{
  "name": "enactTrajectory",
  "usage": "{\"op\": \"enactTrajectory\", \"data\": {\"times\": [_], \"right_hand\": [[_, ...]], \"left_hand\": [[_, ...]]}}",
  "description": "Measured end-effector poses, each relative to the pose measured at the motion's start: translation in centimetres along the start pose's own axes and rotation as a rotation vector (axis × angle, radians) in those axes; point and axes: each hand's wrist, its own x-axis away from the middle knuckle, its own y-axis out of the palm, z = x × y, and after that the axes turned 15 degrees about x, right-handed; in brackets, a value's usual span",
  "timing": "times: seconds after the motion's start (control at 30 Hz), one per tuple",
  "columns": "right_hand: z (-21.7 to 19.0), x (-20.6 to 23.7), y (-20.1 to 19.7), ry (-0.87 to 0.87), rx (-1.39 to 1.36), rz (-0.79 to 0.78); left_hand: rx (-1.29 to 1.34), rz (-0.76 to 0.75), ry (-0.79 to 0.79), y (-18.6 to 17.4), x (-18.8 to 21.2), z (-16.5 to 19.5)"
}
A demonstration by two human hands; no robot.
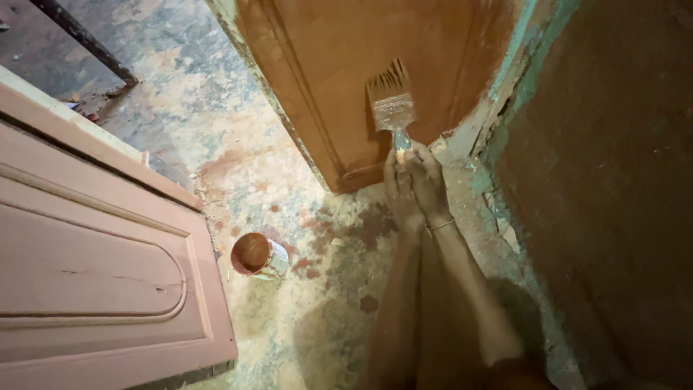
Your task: The person paints a wooden door panel with brown paint using a paintbrush, dipping the brush into a paint can on the floor and applying paint across the door surface, steadying the door with the other hand while working around the edges.
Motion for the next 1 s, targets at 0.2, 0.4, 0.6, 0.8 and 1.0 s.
{"op": "enactTrajectory", "data": {"times": [0.2,0.4,0.6,0.8,1.0], "right_hand": [[0.7,1.1,0.1,0.145,0.091,0.090],[1.1,2.5,0.5,0.419,-0.019,0.131],[0.9,1.4,-0.8,0.074,0.228,0.182],[0.2,-0.9,-2.8,-0.019,-0.124,0.200],[0.6,-0.5,-2.8,0.109,-0.069,0.241]], "left_hand": [[-0.195,0.014,-0.045,-3.0,0.8,-6.0],[-0.520,0.015,-0.136,-5.8,2.3,-8.4],[-0.384,-0.020,-0.043,-3.1,1.3,-6.6],[-0.256,-0.106,0.015,2.1,0.3,-1.0],[-0.319,-0.172,0.020,0.6,0.2,-2.9]]}}
